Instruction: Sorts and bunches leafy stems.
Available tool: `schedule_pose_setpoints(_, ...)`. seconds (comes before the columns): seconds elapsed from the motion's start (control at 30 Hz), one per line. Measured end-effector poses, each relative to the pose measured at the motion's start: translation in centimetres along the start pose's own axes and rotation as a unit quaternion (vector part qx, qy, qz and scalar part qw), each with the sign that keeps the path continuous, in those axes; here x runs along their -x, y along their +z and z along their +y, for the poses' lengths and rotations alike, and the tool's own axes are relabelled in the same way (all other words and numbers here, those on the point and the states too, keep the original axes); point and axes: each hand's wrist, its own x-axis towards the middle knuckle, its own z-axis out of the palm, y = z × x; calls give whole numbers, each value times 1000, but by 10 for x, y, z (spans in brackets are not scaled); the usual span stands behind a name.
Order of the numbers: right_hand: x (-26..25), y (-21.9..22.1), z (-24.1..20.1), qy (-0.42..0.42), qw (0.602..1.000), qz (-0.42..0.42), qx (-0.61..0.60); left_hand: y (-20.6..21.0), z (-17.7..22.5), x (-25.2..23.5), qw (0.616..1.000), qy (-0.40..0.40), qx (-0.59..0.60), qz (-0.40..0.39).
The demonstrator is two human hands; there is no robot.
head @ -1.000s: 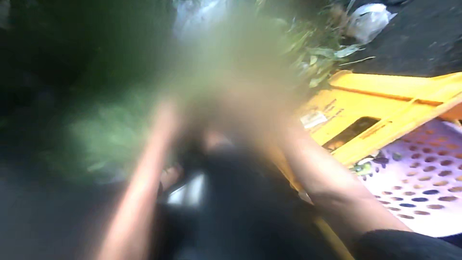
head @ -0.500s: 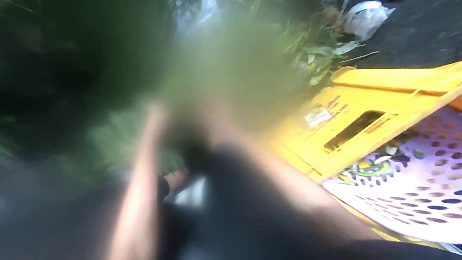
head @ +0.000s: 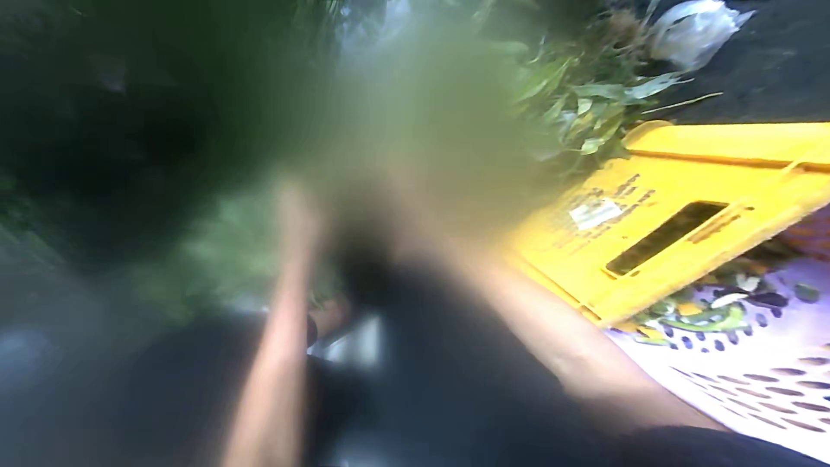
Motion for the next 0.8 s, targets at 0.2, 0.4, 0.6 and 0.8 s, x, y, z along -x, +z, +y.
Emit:
schedule_pose_setpoints(0.2, 7, 6, -13, -12, 994, -33, -107, 21, -9, -8, 992, 72, -99, -21)
schedule_pose_setpoints(0.4, 1, -1, 13, -182, 895, -12, 408, 21, -8, -6, 990, 41, -134, -9)
schedule_pose_setpoints(0.6, -2, -3, 42, -273, 843, 19, 464, -8, -3, -11, 991, -51, -95, 82)
schedule_pose_setpoints(0.8, 7, 6, 32, -286, 797, 61, 529, -57, -3, -4, 991, -39, 90, 95)
